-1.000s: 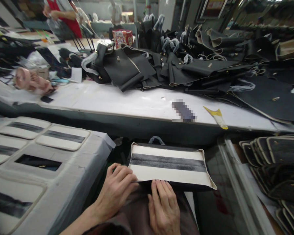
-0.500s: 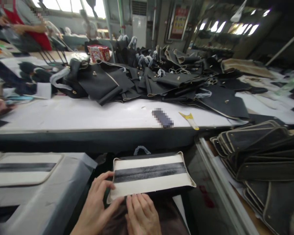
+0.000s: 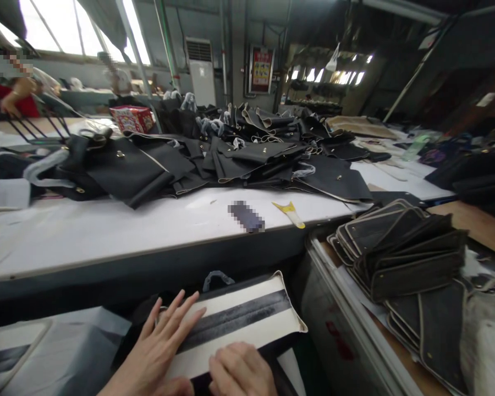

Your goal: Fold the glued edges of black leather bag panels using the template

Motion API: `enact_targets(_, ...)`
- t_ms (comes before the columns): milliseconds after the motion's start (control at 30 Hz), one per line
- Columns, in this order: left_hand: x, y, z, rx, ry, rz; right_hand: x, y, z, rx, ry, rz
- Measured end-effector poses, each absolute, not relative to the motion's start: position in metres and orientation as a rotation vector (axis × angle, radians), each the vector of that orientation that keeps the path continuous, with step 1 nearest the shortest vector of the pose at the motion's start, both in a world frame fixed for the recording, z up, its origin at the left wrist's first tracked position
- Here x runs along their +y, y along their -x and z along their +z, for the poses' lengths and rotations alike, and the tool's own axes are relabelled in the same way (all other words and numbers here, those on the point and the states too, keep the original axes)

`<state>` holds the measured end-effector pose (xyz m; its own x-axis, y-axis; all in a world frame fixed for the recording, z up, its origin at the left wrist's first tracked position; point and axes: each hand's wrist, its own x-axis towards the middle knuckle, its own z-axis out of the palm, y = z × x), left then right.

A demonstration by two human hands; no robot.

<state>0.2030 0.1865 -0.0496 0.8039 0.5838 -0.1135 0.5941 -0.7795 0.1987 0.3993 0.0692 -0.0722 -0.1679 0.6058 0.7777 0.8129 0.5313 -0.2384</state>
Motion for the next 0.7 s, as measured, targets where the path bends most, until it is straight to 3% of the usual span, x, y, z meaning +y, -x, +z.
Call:
enact_targets(167, 0.197, -0.232, -0.054, 0.766, -2.752, -0.24, 0.116, -0.517, -0.049, -1.736, 1.601, -0.22)
enact_targets(467, 0.215, -0.29, -0.088, 0.378, -3.222, 0.349, 0.27, -0.684, -0.065, -1.49, 2.321, -0.204)
enact_targets(700, 0.216, -0.356, -0.063, 0.213, -2.757, -0.194, 0.331, -0.714, -0.079, -1.381, 2.555, 0.063)
